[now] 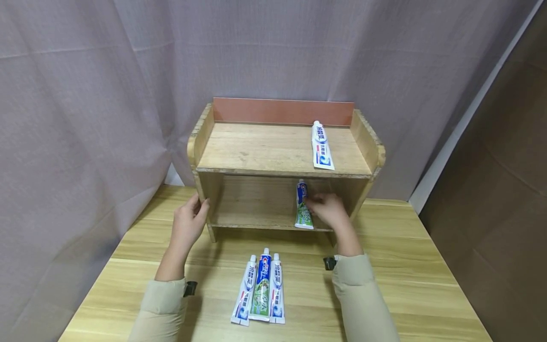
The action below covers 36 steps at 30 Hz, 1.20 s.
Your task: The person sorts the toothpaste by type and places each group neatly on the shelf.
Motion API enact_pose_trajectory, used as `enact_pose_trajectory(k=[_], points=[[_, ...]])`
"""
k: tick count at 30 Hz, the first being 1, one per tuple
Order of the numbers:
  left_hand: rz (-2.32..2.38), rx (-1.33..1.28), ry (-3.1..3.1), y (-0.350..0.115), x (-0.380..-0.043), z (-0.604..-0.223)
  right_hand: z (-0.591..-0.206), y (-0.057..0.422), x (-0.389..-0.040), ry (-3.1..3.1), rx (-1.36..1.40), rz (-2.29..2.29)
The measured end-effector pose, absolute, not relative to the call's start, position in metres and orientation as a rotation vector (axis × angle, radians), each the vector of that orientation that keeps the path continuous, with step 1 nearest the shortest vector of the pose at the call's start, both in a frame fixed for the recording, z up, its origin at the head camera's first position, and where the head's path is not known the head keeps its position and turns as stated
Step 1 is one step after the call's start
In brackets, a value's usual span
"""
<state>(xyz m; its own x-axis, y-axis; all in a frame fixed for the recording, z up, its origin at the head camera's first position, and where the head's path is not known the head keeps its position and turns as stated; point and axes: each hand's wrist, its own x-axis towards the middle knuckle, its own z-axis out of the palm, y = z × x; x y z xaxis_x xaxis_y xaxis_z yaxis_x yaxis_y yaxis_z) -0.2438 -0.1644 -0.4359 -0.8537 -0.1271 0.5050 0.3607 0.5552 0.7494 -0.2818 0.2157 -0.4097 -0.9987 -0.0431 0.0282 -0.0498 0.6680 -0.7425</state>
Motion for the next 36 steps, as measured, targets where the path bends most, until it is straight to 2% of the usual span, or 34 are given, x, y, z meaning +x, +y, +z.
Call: enact_pose_trajectory(k=[36], points=[[-1.304, -0.158, -2.326, -0.165, -0.242, -0.436, -0.421, 0.211, -0.251, -2.783, 0.078, 1.249]])
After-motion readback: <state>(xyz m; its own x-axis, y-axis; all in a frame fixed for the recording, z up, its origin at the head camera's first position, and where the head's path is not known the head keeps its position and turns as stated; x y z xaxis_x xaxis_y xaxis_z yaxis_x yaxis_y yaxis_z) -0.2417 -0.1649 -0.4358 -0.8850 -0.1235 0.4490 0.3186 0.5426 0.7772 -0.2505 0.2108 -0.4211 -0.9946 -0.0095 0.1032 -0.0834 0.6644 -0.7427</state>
